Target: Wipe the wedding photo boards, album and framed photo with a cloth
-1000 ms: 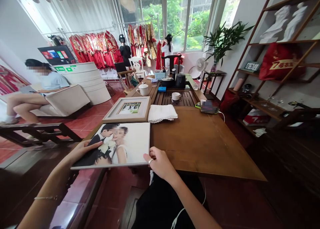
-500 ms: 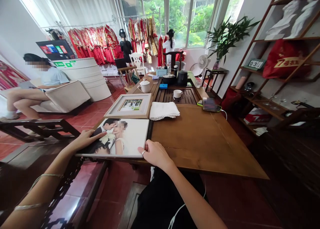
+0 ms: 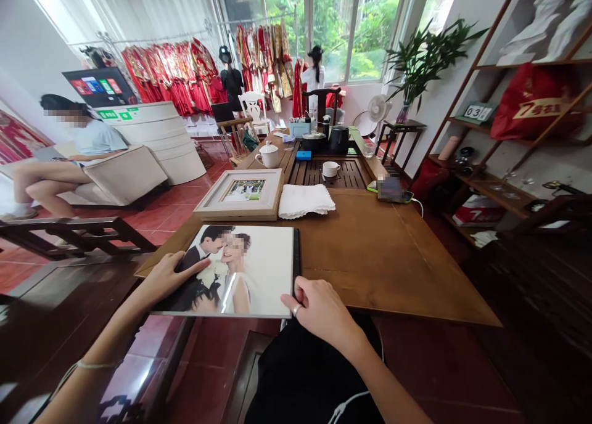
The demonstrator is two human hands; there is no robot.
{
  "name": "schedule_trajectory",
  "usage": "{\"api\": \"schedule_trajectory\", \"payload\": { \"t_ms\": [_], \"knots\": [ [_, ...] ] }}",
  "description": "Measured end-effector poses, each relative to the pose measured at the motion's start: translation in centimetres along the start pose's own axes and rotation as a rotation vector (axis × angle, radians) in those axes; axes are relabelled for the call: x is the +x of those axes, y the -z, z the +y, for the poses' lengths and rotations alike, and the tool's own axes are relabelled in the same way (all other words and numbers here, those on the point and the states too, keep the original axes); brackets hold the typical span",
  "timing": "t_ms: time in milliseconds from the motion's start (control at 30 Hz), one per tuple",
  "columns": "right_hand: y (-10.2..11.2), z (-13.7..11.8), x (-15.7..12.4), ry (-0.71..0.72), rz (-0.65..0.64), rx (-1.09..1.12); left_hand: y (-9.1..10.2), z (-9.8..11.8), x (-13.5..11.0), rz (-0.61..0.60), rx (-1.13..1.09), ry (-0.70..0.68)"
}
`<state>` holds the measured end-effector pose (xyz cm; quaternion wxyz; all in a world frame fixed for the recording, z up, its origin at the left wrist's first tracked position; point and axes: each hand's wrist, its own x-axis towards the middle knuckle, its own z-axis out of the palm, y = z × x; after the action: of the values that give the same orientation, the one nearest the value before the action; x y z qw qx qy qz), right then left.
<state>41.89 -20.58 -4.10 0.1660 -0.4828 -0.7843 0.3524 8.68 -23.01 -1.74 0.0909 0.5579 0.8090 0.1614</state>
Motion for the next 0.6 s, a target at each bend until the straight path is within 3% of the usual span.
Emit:
{"api": "schedule_trajectory", "payload": {
  "t_ms": [100,233,367,500,600],
  "knots": [
    [-0.2,1.7,-2.8,-0.154,0.167,0.08,-0.8,1.7,-0.9,-0.038,-0.038,-0.012],
    [-0.8,3.1,-5.4,-0.345,0.141,0.603,-1.7,3.8,-1.0,-0.032,-0.101,-0.079],
    [-1.2,3.4,-6.7,-0.364,0.209,0.998,-2.5,5.5,-0.9,-0.03,-0.126,-0.128],
    [-1.4,3.9,-7.7,-0.344,0.231,1.151,-3.3,7.3,-1.6,-0.052,-0.147,-0.151],
    [-1.1,4.2,-8.9,-0.424,0.362,1.268,-4.2,9.0,-2.2,-0.098,-0.175,-0.168]
  ]
}}
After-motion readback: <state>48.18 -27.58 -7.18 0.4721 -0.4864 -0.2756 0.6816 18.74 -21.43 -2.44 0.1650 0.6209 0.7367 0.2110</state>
